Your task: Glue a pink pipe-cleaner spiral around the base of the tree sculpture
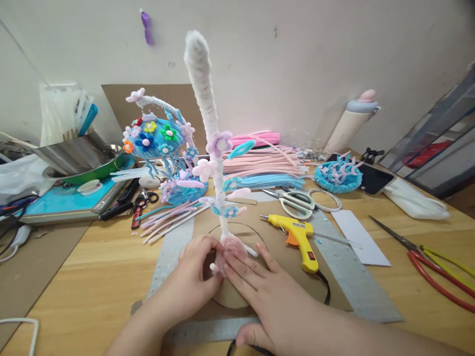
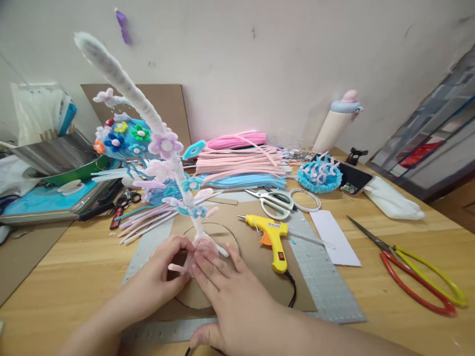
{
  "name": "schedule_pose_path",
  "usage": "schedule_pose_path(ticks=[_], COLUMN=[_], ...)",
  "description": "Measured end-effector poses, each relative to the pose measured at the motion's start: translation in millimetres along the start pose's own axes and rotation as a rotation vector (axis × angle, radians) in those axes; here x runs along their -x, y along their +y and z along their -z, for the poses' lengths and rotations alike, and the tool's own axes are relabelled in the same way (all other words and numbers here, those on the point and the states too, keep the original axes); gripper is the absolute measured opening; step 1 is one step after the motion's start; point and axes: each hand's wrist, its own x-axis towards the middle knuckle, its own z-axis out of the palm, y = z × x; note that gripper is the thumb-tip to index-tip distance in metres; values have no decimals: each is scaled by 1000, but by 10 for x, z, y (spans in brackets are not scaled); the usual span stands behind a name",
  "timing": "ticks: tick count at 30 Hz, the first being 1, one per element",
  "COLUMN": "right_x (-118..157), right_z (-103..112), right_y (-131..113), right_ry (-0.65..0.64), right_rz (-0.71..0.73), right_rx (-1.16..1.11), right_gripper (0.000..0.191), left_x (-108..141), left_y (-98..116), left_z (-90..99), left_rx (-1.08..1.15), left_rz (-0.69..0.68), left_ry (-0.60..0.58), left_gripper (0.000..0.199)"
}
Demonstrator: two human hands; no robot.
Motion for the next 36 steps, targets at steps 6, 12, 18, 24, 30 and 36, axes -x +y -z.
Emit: schedule_pose_path(ticks=[6, 12, 18, 24, 30, 36], right_x=[-17, -33, -41, -23, -20, -27], right_z=[-63, -100, -89, -77, -82, -76], right_y=[-3, -13, -10, 14, -1, -16], right_ry=[27, 43, 35, -7, 10, 43], right_rz=[10, 16, 26, 25, 24, 23], right_rx=[68, 98, 82, 16, 20, 84], right_gripper=[89, 95, 95, 97, 93, 95], left_x=[1, 32, 50, 86, 65, 16], left_y=[-191, -164, -141, -230, -207, -122], left_z=[185, 257, 187, 148, 142, 96], left_rx=[288, 119, -2, 31, 54, -35], left_rz=[-31, 24, 53, 47, 18, -50], left_ry=[-72, -152, -171, -109, -55, 44], left_gripper=[34, 51, 66, 71, 62, 24])
